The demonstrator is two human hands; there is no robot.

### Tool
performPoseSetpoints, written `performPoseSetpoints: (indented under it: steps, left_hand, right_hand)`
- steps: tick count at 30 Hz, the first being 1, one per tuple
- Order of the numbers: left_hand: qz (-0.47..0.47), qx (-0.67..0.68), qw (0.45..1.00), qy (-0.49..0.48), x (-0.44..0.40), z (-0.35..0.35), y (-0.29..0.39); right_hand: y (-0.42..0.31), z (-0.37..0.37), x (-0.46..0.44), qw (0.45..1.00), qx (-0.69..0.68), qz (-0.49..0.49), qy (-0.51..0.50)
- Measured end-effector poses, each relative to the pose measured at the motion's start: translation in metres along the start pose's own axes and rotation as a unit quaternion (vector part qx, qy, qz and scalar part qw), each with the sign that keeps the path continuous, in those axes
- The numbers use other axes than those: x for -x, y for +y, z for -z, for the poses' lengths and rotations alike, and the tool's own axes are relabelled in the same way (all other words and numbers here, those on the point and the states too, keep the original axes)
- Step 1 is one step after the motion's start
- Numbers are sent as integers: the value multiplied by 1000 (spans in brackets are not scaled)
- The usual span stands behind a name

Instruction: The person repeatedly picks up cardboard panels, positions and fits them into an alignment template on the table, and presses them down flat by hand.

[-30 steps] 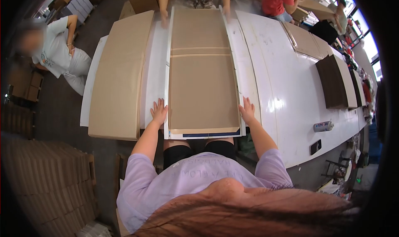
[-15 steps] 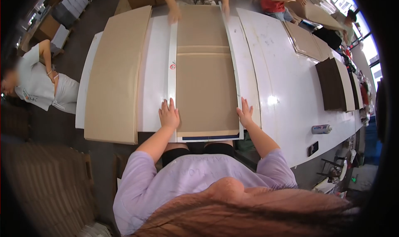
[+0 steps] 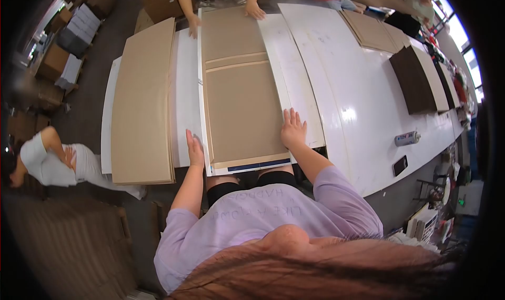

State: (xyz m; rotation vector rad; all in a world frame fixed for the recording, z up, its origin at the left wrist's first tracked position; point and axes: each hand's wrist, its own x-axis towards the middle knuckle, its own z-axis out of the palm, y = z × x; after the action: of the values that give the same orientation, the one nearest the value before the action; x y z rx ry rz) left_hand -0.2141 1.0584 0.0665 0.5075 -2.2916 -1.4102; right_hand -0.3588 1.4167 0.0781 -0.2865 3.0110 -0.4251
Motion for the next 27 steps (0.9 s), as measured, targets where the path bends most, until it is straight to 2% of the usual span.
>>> performPoseSetpoints:
  steps: [2,5,8,10,11,14,17,20,23,27]
  left_hand:
    - [13,56,998,22,9,7,24]
    - [-69,21,997,-15,29,5,46]
    - [-160,-67,984,-50,52,15,77]
    - [-196,-105,973,-68,67,24,92]
    - [-179,-109,975,-76,77,29,90]
    - [-149,-105,979,-90,93,39,79]
    - [-80,-48,989,-112,104,36,77]
    - [-145,-124,970,-154,97,33,94]
    - [-175,-203,942,-204,84,41,122]
    - [-232,-291,911,-177,52,55,138]
  right_hand:
    - [-3,3,2,1000,-4,-14,-8]
    - [-11,23,9,999,11,-23,-25]
    - [-7,12,20,975,82,170,114]
    - [-12,0,50,933,36,354,62]
    - [-15,-7,67,897,10,441,34]
    - [-19,-17,87,913,-75,402,-6]
    - [-23,-20,81,906,-95,412,14]
    - [-23,-23,72,852,-4,523,30]
    - [-31,-9,66,864,-13,500,56]
    - [-50,73,62,868,-47,479,119]
